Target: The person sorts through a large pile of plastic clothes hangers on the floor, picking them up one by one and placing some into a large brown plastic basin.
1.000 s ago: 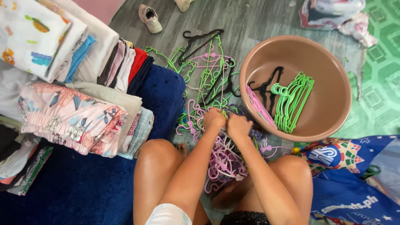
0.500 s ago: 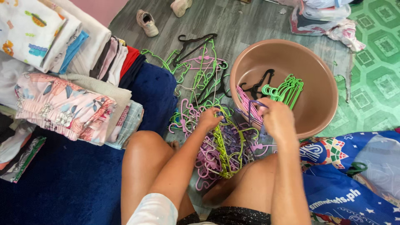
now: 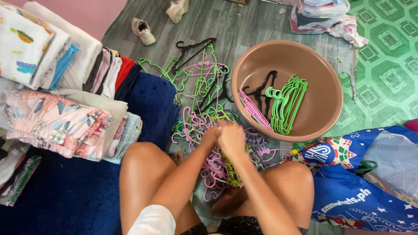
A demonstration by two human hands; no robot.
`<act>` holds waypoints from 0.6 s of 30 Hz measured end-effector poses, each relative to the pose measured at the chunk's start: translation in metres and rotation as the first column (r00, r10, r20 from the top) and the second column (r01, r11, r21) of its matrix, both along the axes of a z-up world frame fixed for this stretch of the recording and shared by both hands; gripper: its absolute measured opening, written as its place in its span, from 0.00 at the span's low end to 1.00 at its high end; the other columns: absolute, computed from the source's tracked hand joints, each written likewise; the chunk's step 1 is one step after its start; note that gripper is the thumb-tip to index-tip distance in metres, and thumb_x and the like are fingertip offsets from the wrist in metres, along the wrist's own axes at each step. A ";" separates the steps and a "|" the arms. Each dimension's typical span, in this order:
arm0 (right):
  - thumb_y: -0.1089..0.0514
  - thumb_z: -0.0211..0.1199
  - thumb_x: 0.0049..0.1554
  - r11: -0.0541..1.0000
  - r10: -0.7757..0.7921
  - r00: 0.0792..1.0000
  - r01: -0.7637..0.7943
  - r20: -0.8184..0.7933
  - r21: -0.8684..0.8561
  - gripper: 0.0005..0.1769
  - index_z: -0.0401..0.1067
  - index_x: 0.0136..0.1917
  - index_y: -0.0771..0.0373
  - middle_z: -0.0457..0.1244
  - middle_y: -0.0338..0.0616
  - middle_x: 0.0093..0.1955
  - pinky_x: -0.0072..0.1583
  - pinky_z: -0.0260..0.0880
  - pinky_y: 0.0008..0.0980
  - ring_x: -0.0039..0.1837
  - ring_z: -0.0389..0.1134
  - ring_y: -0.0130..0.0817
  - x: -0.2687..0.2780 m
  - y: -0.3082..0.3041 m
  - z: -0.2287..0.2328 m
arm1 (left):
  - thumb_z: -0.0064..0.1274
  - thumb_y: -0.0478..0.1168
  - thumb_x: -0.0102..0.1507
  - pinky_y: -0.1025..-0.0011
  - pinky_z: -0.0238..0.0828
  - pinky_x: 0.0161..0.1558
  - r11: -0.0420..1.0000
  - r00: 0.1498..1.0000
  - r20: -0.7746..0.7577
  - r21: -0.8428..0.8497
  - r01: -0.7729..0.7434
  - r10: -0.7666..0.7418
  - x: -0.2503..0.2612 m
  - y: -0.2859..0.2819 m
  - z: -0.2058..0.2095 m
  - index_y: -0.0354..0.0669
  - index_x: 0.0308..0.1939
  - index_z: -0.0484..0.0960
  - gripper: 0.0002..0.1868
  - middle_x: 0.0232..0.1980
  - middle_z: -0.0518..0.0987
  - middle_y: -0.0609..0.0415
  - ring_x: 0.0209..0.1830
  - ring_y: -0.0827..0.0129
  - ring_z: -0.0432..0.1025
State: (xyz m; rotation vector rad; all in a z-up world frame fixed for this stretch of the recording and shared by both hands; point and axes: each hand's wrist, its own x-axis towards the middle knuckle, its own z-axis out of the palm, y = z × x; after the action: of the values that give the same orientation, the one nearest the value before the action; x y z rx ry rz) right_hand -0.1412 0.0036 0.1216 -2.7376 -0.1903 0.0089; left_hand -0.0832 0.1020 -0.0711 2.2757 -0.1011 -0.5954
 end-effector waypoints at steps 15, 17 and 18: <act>0.55 0.67 0.58 0.847 0.015 0.991 0.056 -0.130 0.528 0.17 0.76 0.58 0.64 0.71 0.50 0.44 0.53 0.71 0.39 0.47 0.73 0.40 0.004 -0.064 0.010 | 0.60 0.36 0.60 0.75 0.75 0.38 0.751 0.963 0.087 -0.646 -0.140 0.254 0.005 -0.028 0.004 0.36 0.43 0.88 0.09 0.35 0.86 0.57 0.33 0.74 0.79; 0.54 0.64 0.60 0.846 -0.073 0.965 0.193 -0.251 0.496 0.16 0.76 0.58 0.64 0.73 0.51 0.44 0.53 0.73 0.38 0.47 0.75 0.40 0.007 -0.078 0.007 | 0.61 0.36 0.62 0.73 0.77 0.36 0.717 0.970 0.032 -0.679 -0.157 0.242 0.005 -0.035 0.016 0.34 0.43 0.87 0.09 0.35 0.85 0.53 0.31 0.70 0.80; 0.55 0.64 0.59 0.841 -0.056 0.968 0.178 -0.244 0.511 0.16 0.76 0.58 0.64 0.73 0.51 0.47 0.54 0.73 0.37 0.49 0.75 0.39 0.009 -0.086 0.005 | 0.60 0.36 0.63 0.72 0.78 0.34 0.648 0.969 -0.057 -0.734 -0.204 0.240 0.004 -0.039 0.021 0.32 0.43 0.86 0.09 0.36 0.85 0.51 0.30 0.68 0.81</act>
State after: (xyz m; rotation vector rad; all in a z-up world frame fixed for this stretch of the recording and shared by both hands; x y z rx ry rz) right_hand -0.1323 -0.0823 0.1267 -2.1646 0.0398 0.1963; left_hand -0.0793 0.0628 -0.0501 1.4649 -0.0643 -0.2840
